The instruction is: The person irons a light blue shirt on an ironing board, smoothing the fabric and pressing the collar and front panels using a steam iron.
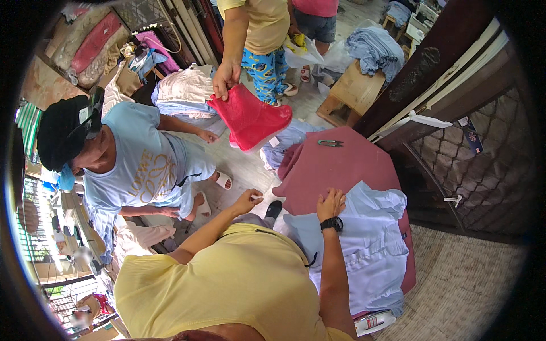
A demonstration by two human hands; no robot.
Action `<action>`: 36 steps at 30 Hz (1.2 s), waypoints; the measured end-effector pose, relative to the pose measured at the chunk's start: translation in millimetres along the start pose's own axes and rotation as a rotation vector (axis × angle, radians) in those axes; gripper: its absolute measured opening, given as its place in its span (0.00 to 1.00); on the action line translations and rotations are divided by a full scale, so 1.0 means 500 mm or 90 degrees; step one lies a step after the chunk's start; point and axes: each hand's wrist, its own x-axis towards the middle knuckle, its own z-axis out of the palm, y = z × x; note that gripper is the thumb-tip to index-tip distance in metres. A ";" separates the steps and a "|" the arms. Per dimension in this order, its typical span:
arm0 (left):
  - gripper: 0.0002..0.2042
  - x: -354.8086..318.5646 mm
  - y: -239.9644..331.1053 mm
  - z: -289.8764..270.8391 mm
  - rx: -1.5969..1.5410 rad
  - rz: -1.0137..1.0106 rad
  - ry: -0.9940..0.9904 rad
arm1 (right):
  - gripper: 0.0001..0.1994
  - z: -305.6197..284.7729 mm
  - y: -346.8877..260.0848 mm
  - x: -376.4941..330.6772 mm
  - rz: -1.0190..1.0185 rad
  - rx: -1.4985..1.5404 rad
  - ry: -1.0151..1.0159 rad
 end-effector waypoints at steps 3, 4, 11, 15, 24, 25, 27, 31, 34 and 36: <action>0.20 -0.007 0.109 -0.040 0.078 0.197 0.409 | 0.19 0.021 -0.004 0.025 0.012 0.022 0.019; 0.21 0.001 0.145 -0.073 0.120 0.240 0.517 | 0.19 0.024 -0.010 0.030 0.017 0.016 0.021; 0.30 0.142 0.328 -0.269 -0.085 0.281 0.599 | 0.21 0.023 -0.042 0.032 0.026 -0.047 0.035; 0.33 0.174 0.350 -0.271 -0.144 0.200 0.557 | 0.21 0.016 -0.046 0.029 0.053 -0.044 0.011; 0.18 0.224 0.317 -0.248 -0.195 0.225 0.482 | 0.23 0.029 -0.040 0.064 0.081 -0.013 -0.034; 0.16 0.219 0.316 -0.244 -0.215 0.229 0.483 | 0.23 0.033 -0.037 0.073 0.075 0.001 -0.036; 0.14 0.200 0.332 -0.248 -0.232 0.230 0.476 | 0.24 0.022 -0.058 0.085 0.074 0.016 -0.054; 0.12 0.169 0.304 -0.264 -0.256 0.197 0.434 | 0.24 0.034 -0.096 0.112 -0.075 0.175 -0.033; 0.11 0.118 0.303 -0.280 -0.208 0.197 0.416 | 0.27 -0.056 -0.251 0.146 -0.237 0.381 0.004; 0.09 0.077 0.313 -0.294 -0.109 0.185 0.401 | 0.31 -0.093 -0.339 0.172 -0.350 0.431 -0.002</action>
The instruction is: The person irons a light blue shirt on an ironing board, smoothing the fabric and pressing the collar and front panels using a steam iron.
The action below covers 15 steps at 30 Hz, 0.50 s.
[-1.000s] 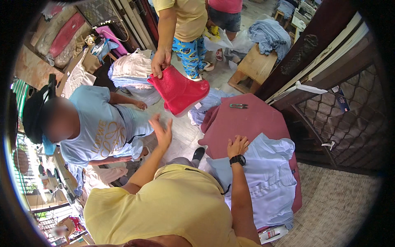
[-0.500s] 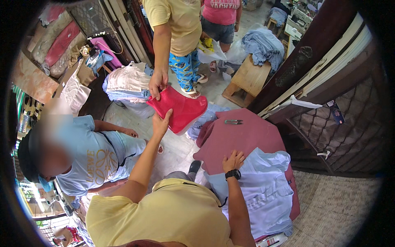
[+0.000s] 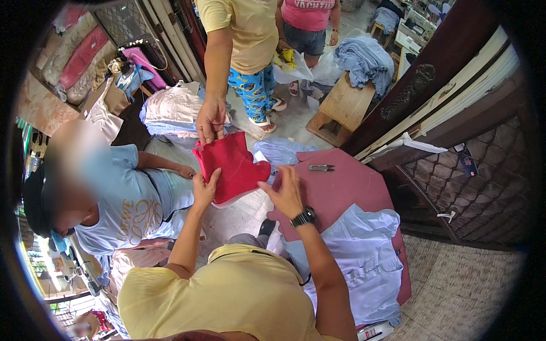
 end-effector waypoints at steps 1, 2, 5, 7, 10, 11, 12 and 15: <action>0.09 -0.008 0.006 -0.006 -0.029 0.015 0.003 | 0.34 0.021 -0.019 0.030 -0.042 0.015 -0.012; 0.09 -0.019 0.012 -0.011 -0.057 0.029 0.006 | 0.38 0.043 -0.025 0.054 -0.063 0.004 -0.055; 0.08 -0.032 0.037 -0.035 -0.066 0.024 -0.014 | 0.45 0.117 0.004 0.116 0.020 0.113 -0.163; 0.08 -0.058 0.024 -0.058 -0.074 -0.007 -0.009 | 0.49 0.114 -0.056 0.142 0.207 0.343 -0.301; 0.09 -0.052 0.025 -0.047 -0.104 0.014 -0.022 | 0.47 0.163 0.009 0.153 0.211 0.456 -0.325; 0.10 -0.048 0.033 -0.053 -0.069 0.034 -0.031 | 0.46 0.165 -0.001 0.157 0.228 0.499 -0.329; 0.11 -0.045 0.035 -0.057 -0.034 0.054 -0.042 | 0.45 0.168 -0.011 0.159 0.246 0.541 -0.332; 0.17 -0.023 0.026 -0.050 -0.076 0.067 -0.010 | 0.40 0.177 -0.029 0.156 0.156 0.594 -0.232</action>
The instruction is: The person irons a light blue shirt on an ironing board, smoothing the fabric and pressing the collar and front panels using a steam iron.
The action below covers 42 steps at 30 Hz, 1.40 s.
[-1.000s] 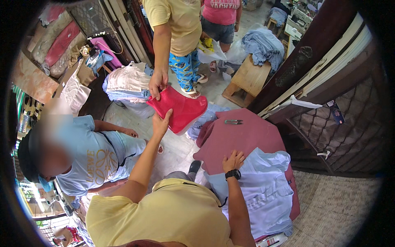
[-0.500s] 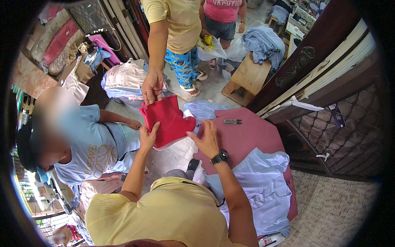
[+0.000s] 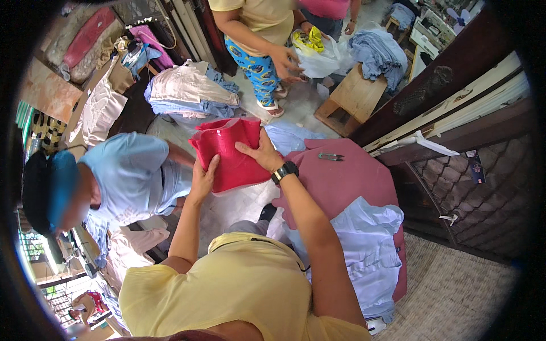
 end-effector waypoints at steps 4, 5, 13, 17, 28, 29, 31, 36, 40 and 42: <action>0.26 0.014 -0.059 -0.036 -0.091 -0.161 -0.060 | 0.28 0.005 -0.002 -0.014 0.103 0.047 -0.051; 0.25 0.021 -0.038 -0.032 -0.119 -0.191 -0.053 | 0.26 0.013 -0.029 -0.021 0.114 0.059 -0.065; 0.14 0.076 0.043 -0.035 -0.201 -0.066 -0.048 | 0.44 -0.030 -0.162 -0.019 0.171 -0.380 -0.191; 0.13 0.118 0.066 -0.038 -0.179 -0.047 -0.155 | 0.56 -0.047 -0.127 -0.020 0.371 -0.569 -0.155; 0.20 0.160 0.042 -0.012 -0.209 -0.061 -0.211 | 0.42 0.014 -0.104 -0.090 0.011 -0.324 0.013; 0.20 0.163 0.047 -0.013 -0.201 -0.068 -0.226 | 0.40 0.020 -0.116 -0.091 0.003 -0.291 0.020; 0.21 0.175 0.061 -0.015 -0.184 -0.081 -0.258 | 0.36 0.034 -0.143 -0.097 -0.013 -0.225 0.033; 0.22 0.195 0.052 -0.010 -0.218 0.037 -0.250 | 0.32 0.043 -0.138 -0.108 -0.067 -0.164 0.107; 0.23 0.218 0.040 -0.026 -0.206 0.085 -0.162 | 0.29 0.017 -0.138 -0.109 -0.048 -0.121 0.159; 0.20 0.219 0.020 -0.033 -0.166 0.054 -0.104 | 0.27 0.009 -0.145 -0.101 -0.016 -0.039 0.214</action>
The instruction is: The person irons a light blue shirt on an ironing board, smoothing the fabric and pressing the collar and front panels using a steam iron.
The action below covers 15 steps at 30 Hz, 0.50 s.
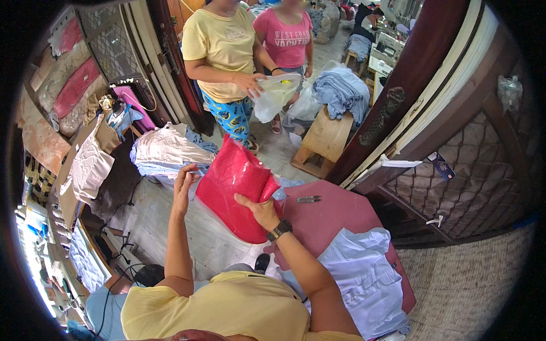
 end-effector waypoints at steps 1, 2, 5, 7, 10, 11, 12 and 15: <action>0.20 -0.008 -0.009 -0.010 0.025 -0.033 0.023 | 0.27 -0.003 -0.005 0.006 0.014 0.031 0.027; 0.19 -0.012 -0.020 -0.017 0.047 -0.061 0.045 | 0.27 -0.002 -0.016 0.014 0.022 0.058 0.055; 0.17 -0.015 -0.053 -0.002 0.063 -0.067 0.050 | 0.28 -0.018 -0.029 0.060 -0.034 0.130 0.131; 0.17 -0.029 -0.081 0.000 0.084 -0.081 0.045 | 0.29 -0.040 -0.028 0.098 -0.059 0.175 0.166; 0.18 -0.045 -0.099 0.023 0.064 -0.114 0.043 | 0.28 -0.069 -0.041 0.140 -0.057 0.241 0.197; 0.18 -0.047 -0.102 0.021 0.069 -0.124 0.039 | 0.28 -0.080 -0.043 0.157 -0.045 0.267 0.195; 0.18 -0.043 -0.114 0.015 0.076 -0.126 0.050 | 0.28 -0.091 -0.047 0.174 -0.034 0.294 0.192; 0.19 -0.035 -0.141 -0.010 0.092 -0.115 0.087 | 0.26 -0.082 -0.113 0.184 -0.056 0.355 0.197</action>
